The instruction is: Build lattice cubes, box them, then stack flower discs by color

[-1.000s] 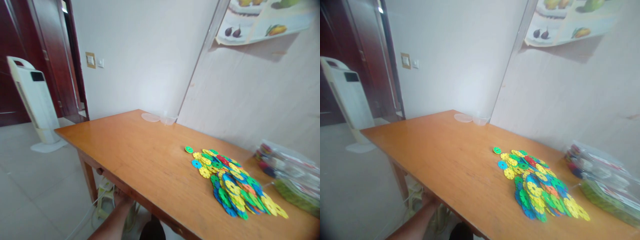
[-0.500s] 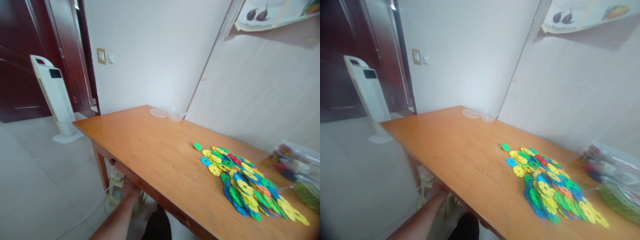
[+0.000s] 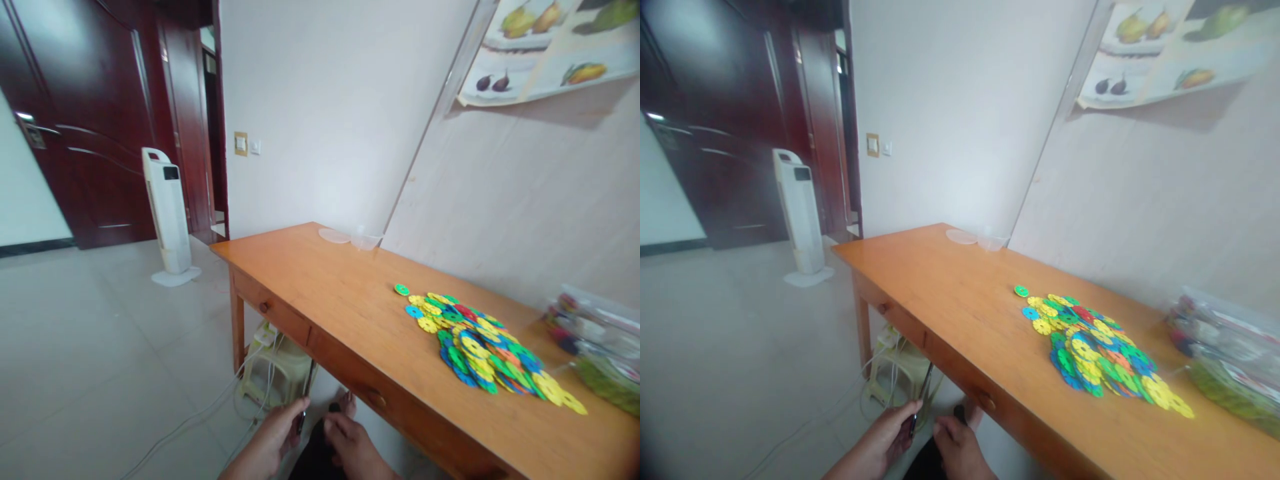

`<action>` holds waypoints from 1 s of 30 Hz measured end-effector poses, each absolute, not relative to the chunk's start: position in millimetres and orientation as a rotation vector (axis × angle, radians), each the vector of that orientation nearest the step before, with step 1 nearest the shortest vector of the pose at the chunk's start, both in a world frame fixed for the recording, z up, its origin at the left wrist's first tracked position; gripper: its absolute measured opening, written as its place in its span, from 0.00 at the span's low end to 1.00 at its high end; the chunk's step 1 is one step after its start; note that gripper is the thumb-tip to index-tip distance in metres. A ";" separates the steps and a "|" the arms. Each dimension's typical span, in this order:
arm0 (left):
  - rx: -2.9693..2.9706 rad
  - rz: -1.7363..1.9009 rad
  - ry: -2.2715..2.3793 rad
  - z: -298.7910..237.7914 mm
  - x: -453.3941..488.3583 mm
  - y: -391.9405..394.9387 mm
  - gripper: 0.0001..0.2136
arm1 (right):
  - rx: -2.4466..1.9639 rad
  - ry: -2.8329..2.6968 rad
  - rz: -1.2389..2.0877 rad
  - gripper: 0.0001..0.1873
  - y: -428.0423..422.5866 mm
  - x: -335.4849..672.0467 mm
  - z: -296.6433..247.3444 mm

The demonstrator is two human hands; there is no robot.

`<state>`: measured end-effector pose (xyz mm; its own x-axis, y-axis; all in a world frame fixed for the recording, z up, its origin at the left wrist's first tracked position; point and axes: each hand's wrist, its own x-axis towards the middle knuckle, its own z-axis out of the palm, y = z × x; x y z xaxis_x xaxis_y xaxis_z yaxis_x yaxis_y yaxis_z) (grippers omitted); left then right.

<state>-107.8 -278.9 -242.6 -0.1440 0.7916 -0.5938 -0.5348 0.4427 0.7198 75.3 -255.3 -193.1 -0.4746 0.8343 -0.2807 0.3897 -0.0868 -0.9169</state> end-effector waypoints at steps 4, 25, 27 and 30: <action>0.440 1.094 1.140 -222.1 -105.1 -326.4 0.19 | -1.277 -1.532 1.743 0.29 -269.0 51.2 -171.1; 0.863 1.427 1.319 -127.5 -69.8 -343.3 0.27 | -0.971 -0.972 1.822 0.14 -303.4 58.2 -69.1; 0.891 1.428 1.328 -128.6 -67.5 -343.0 0.27 | -0.959 -0.981 1.804 0.15 -304.0 60.2 -68.1; 0.934 1.424 1.342 -131.4 -65.4 -343.3 0.28 | -0.936 -1.020 1.772 0.14 -303.8 61.6 -70.2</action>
